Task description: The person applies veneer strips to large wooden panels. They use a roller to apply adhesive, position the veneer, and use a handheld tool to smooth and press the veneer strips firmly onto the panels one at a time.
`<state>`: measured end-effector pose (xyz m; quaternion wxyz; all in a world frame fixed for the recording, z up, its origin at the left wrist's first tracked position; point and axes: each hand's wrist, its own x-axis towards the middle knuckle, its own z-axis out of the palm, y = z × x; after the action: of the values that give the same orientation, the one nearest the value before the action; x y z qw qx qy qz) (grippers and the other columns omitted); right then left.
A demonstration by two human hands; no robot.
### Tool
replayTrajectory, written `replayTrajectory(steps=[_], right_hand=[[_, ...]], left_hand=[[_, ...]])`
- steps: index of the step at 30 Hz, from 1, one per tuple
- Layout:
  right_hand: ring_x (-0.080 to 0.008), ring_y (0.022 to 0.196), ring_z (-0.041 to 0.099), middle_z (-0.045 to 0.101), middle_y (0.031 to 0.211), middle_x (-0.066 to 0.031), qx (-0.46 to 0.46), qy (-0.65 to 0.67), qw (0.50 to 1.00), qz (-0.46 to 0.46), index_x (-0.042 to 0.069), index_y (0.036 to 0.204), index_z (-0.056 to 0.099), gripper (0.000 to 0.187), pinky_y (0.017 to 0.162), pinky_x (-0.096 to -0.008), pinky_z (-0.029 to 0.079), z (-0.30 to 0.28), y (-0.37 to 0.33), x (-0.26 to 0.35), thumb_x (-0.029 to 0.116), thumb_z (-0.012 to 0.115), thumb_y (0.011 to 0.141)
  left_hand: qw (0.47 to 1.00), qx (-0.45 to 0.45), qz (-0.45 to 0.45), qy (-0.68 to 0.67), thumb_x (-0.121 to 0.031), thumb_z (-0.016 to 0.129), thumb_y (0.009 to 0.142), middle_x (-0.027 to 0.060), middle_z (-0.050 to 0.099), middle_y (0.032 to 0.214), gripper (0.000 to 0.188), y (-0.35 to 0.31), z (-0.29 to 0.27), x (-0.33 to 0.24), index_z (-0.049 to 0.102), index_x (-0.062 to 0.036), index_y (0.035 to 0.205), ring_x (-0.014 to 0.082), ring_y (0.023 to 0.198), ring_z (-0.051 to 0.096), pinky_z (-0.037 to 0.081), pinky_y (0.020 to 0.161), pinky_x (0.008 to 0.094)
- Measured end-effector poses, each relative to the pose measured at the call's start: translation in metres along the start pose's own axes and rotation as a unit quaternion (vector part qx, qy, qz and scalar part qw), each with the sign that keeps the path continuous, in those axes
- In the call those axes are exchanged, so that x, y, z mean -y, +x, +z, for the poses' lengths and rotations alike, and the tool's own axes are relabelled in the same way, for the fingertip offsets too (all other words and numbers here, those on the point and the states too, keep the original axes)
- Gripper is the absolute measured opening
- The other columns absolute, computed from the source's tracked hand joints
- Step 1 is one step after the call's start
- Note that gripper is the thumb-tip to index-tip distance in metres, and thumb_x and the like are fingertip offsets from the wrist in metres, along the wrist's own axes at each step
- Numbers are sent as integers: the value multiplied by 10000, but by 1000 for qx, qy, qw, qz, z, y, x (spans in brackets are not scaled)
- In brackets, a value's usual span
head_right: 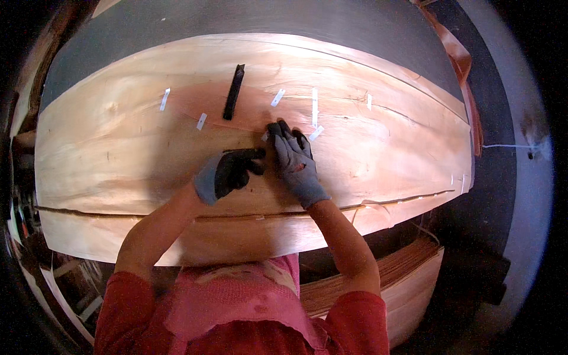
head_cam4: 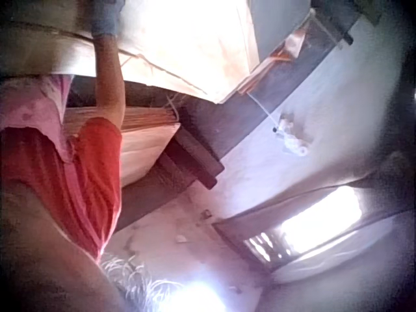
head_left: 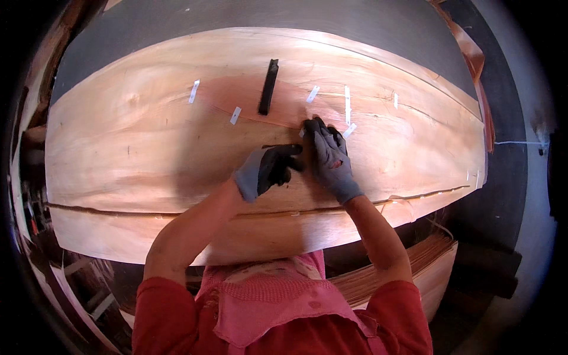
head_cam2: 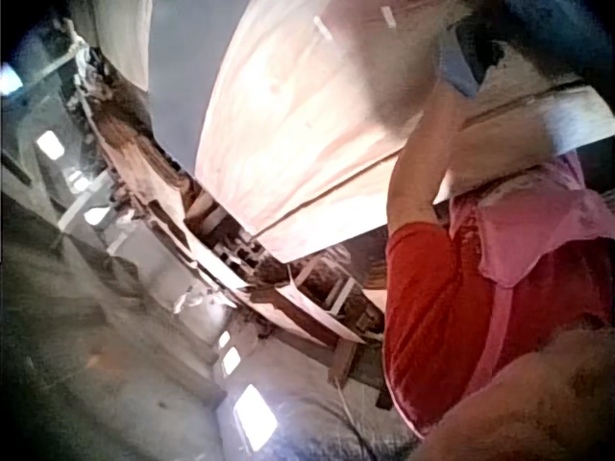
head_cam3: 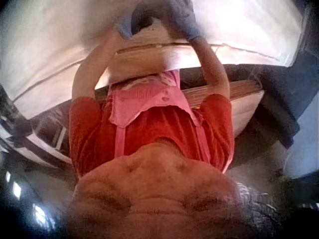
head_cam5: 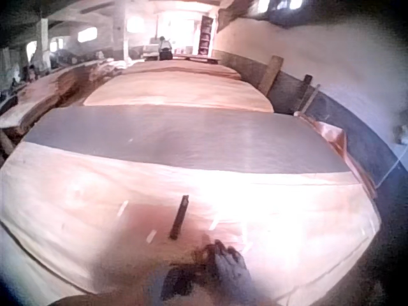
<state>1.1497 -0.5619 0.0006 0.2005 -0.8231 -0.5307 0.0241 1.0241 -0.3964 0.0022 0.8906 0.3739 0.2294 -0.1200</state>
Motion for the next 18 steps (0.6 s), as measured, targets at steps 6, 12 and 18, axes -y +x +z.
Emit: replayTrajectory(steps=[6, 12, 18], right_hand=[[-264, 1438, 255, 333, 1520, -113, 77, -140, 986, -39, 133, 1379, 461, 492, 1141, -467, 255, -7, 5, 11, 95, 448, 889], [-281, 1315, 440, 538, 1346, -111, 44, -76, 986, -138, 148, 1353, 498, 498, 1069, -446, 349, -27, 16, -14, 63, 514, 863], [-169, 747, 667, 693, 968, -140, -97, 268, 953, 105, 117, 1466, 345, 660, 700, -300, 534, -33, 91, 33, -2, 609, 874]], left_hand=[[935, -215, 238, 147, -184, 486, 994, 134, 677, 842, 305, -103, -43, -24, 567, -59, 1260, 139, 589, 610, 487, 550, 238], [635, -540, 409, 371, 41, 493, 952, 91, 520, 1347, 450, -262, -225, -34, 460, -78, 1385, 147, 1186, 497, 432, 1023, 289], [361, -785, 174, 473, -235, 545, 978, 221, 467, 1401, 506, -377, -311, 26, 404, -14, 1411, 372, 1262, 463, 381, 1041, 398]])
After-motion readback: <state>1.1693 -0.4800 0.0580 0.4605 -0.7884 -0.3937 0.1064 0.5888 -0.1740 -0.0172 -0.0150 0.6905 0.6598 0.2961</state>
